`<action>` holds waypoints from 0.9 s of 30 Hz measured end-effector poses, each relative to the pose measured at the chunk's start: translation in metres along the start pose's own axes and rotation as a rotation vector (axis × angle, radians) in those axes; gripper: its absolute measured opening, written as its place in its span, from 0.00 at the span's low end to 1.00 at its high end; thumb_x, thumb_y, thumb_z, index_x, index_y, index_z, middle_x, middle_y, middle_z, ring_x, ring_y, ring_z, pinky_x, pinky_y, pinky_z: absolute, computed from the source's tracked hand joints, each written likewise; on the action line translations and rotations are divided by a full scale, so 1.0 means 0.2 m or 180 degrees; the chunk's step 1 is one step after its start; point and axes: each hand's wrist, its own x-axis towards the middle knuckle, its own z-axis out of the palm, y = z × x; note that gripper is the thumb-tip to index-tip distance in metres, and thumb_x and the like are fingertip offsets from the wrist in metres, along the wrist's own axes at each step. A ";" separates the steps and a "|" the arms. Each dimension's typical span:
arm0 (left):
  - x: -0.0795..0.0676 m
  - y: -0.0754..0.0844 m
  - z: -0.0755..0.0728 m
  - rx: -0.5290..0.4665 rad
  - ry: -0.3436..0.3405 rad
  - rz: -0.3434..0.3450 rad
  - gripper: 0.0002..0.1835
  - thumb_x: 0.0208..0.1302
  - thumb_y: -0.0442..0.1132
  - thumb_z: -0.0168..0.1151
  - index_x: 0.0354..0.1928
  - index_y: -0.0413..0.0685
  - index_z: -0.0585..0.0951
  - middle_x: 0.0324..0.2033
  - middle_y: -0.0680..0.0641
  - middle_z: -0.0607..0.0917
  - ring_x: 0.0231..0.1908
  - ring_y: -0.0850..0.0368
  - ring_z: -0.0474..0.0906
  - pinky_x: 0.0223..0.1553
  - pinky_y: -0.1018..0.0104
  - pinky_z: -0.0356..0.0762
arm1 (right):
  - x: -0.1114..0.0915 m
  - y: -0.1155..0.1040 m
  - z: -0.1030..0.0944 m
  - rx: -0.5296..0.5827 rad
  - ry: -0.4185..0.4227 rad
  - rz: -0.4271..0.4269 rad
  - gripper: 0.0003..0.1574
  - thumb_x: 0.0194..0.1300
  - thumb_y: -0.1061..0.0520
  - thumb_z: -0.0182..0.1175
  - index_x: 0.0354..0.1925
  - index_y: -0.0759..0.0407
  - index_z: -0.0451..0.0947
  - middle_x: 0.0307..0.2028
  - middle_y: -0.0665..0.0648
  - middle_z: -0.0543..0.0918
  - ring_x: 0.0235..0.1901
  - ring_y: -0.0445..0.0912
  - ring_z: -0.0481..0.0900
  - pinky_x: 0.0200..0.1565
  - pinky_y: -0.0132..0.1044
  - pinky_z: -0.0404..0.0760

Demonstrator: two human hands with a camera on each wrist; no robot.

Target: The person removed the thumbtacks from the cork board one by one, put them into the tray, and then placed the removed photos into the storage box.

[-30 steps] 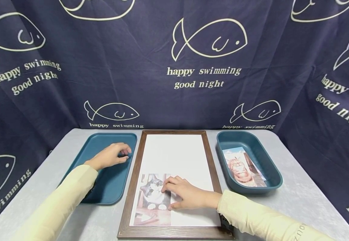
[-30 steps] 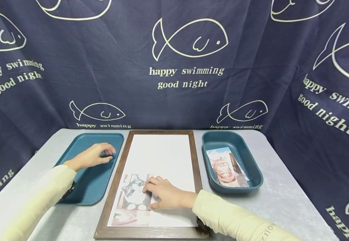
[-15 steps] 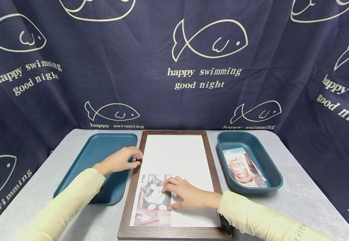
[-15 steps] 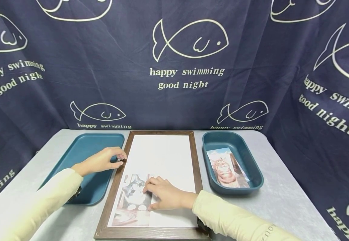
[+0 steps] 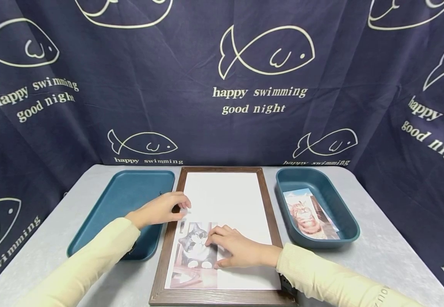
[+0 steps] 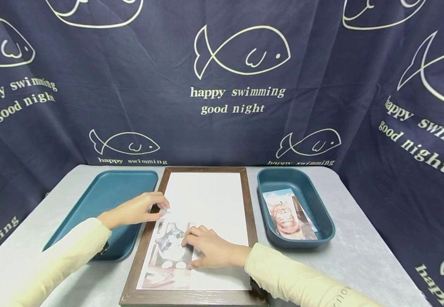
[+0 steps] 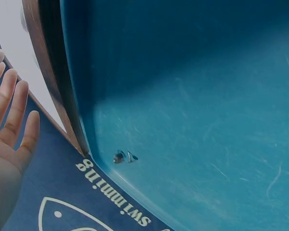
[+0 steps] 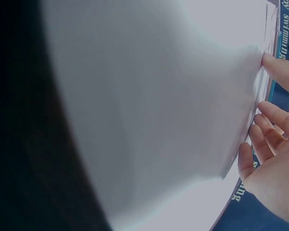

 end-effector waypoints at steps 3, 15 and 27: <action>0.00 0.02 0.01 -0.0035 -0.0042 0.0026 0.11 0.56 0.37 0.60 0.43 0.47 0.78 0.39 0.51 0.79 0.39 0.57 0.77 0.42 0.62 0.75 | 0.00 0.00 0.00 -0.0004 -0.0013 0.0009 0.27 0.53 0.48 0.64 0.51 0.49 0.69 0.54 0.47 0.69 0.52 0.40 0.65 0.52 0.38 0.66; 0.01 0.02 0.07 -0.0078 -0.0127 0.0242 0.10 0.55 0.38 0.61 0.40 0.50 0.79 0.35 0.54 0.80 0.36 0.61 0.76 0.40 0.67 0.74 | 0.00 0.00 0.00 0.0011 -0.0005 0.0009 0.27 0.53 0.48 0.64 0.51 0.50 0.70 0.54 0.47 0.69 0.51 0.40 0.65 0.52 0.36 0.66; 0.02 0.05 0.09 -0.0081 -0.0293 0.0164 0.07 0.57 0.43 0.61 0.38 0.55 0.79 0.33 0.58 0.80 0.35 0.64 0.75 0.38 0.71 0.74 | 0.00 0.01 0.00 0.0023 -0.0005 -0.0002 0.27 0.53 0.48 0.64 0.51 0.50 0.69 0.54 0.46 0.69 0.51 0.40 0.65 0.52 0.36 0.66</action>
